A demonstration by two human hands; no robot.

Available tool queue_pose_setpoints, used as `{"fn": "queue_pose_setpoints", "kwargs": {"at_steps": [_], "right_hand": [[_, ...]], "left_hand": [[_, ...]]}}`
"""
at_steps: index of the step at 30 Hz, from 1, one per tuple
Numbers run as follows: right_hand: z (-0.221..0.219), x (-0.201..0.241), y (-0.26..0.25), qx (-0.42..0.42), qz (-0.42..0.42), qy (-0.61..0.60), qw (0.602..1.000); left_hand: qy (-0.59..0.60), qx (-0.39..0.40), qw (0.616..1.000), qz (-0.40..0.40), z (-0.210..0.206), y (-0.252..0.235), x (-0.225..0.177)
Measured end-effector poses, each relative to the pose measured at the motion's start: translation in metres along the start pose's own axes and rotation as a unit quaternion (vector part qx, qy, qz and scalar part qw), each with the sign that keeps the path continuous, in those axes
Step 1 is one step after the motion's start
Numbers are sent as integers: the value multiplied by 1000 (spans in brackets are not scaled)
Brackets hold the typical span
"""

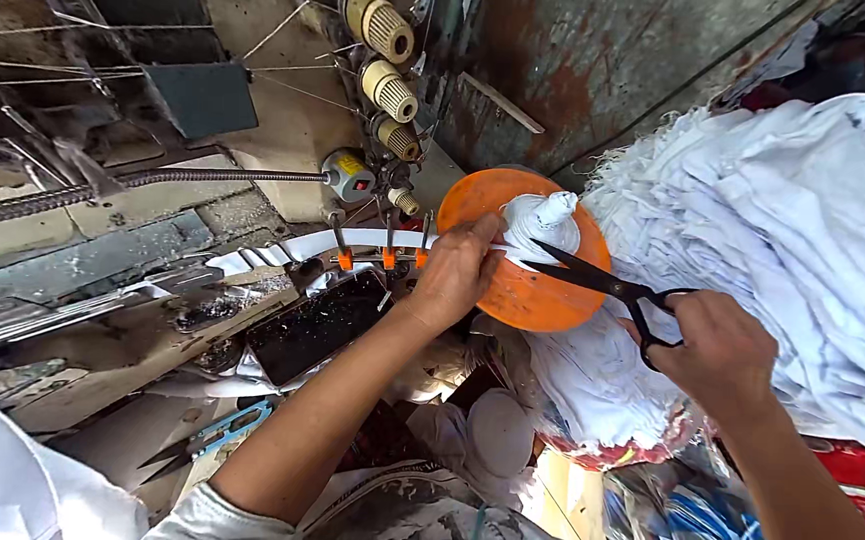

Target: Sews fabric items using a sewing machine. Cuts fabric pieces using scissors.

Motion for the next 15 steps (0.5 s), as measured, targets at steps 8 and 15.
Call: {"fn": "queue_pose_setpoints", "kwargs": {"at_steps": [8,15], "right_hand": [[5,14,-19,31,29,2,999],[10,13,-18,50,25,17,998]], "left_hand": [[65,-20,997,42,0,-15,6],[84,10,995,61,2,-17,6]]}}
Point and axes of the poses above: each hand's wrist, its own y-axis away from the middle knuckle, its own z-axis out of the back of the hand, x = y × z, the point moved 4 cm from there along -y, towards the middle knuckle
